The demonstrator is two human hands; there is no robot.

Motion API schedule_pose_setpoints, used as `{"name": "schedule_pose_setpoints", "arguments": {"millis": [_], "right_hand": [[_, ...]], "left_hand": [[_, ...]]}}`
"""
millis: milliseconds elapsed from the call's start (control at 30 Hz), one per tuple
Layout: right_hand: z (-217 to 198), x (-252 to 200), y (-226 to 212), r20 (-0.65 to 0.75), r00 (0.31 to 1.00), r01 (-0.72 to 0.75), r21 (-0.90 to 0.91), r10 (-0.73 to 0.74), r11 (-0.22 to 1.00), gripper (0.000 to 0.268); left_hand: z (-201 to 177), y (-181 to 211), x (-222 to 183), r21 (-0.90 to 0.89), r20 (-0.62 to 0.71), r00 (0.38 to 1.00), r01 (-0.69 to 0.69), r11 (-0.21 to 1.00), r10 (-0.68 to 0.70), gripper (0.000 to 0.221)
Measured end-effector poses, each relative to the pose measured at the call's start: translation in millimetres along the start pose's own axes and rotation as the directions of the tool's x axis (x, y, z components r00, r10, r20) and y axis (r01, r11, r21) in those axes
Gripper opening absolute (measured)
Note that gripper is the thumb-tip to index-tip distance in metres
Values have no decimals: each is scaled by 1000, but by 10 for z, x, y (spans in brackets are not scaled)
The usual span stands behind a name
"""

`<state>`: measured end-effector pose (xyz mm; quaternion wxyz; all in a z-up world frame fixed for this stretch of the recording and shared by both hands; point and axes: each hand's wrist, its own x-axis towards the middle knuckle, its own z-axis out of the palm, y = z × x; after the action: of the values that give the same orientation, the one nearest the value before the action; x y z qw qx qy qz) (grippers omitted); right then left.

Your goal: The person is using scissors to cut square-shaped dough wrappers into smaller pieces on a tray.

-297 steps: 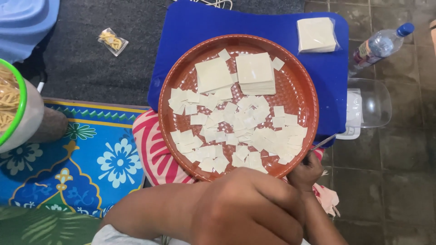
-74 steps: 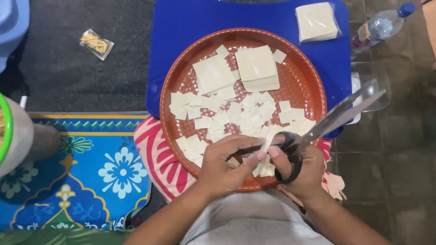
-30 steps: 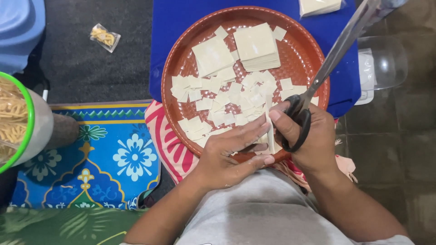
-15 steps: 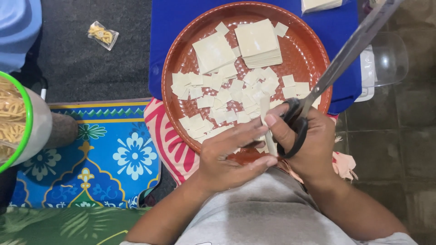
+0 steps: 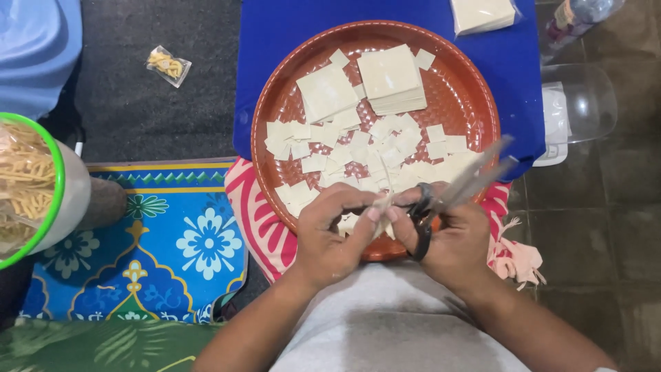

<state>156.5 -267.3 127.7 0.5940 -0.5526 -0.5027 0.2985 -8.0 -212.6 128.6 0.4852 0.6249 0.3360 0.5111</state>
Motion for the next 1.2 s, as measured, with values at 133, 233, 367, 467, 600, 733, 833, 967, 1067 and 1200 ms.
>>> {"name": "schedule_pose_setpoints", "arguments": {"millis": [133,233,367,467,600,733,833,967,1067,1200], "right_hand": [[-35,111,-88,29,999,-23,-163,28,986,23],[-56,144,-69,-31,998,-56,-65,54,996,35],[-172,85,151,149,979,-146,47,137,988,38],[-251,9,300,222,966,-158,109,131,981,33],[-292,-35,348,273,958,-128,136,88,982,24],[-240,-25,309,247,963,-154,192,104,969,28],[-220,-38,279,270,955,-171,156,125,973,22],[-238,-42,399,119,954,-289,130,274,949,28],[-252,-34,403,45,941,-337,202,335,919,28],[-231,0,268,34,929,-365,264,370,893,28]], "left_hand": [[-32,69,16,84,15,996,-87,993,86,12],[-56,34,20,98,38,990,-136,986,133,10],[-104,0,62,85,64,983,-175,981,170,12],[-138,-29,122,120,51,978,-208,971,203,11],[-172,-59,220,172,1,966,-255,952,258,10],[-116,-166,234,96,-24,977,-208,973,211,11],[-37,-179,232,49,-59,985,-161,986,164,12],[79,-209,152,287,-68,928,-333,898,365,19],[176,-167,15,234,-21,951,-297,926,310,25],[214,-225,-24,154,66,963,-267,951,260,16]]}}
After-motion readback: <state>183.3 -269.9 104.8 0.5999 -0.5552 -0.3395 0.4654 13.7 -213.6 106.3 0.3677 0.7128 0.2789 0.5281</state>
